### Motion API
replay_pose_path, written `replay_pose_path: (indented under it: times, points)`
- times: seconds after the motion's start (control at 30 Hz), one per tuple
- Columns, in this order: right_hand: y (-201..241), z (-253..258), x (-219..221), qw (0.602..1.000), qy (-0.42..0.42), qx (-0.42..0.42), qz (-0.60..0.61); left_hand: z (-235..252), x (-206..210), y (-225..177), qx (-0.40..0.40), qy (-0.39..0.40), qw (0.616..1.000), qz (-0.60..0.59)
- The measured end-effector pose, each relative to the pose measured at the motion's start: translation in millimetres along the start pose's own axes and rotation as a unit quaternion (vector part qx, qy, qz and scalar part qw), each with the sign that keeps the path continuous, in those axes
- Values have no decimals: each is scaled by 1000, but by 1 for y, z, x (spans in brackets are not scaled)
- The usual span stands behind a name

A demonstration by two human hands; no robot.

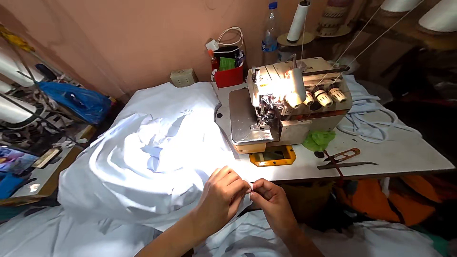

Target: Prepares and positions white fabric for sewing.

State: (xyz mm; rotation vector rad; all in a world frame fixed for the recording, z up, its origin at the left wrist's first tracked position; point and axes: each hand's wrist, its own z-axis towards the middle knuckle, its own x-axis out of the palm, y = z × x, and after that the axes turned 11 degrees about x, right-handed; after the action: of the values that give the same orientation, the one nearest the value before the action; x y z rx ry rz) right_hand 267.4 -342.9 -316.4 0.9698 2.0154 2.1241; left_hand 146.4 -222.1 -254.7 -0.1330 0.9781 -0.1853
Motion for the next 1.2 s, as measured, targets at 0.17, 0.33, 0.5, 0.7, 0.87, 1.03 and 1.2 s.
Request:
replay_pose_path:
  times: [0.17, 0.33, 0.5, 0.7, 0.87, 1.03, 1.2]
  points:
    - [7, 4, 1, 999, 12, -25, -23, 9, -4, 4, -8, 5, 1000, -20]
    - [8, 5, 2, 999, 22, -21, -29, 12, -8, 9, -12, 35, 997, -62]
    - [9, 4, 2, 998, 43, -22, -50, 12, -18, 13, -29, 120, 989, -75]
    - [-8, 6, 14, 987, 41, -155, 15, 18, -21, 8, -28, 49, 998, -32]
    - [-38, -4, 14, 977, 44, -189, -86, 30, -39, 10, -44, -65, 997, -5]
    - [-49, -24, 8, 965, -25, -199, -168, 36, -59, 24, -63, -154, 986, 11]
    - [-43, -19, 5, 949, -46, -261, -174, 32, -67, 30, -74, -211, 975, 3]
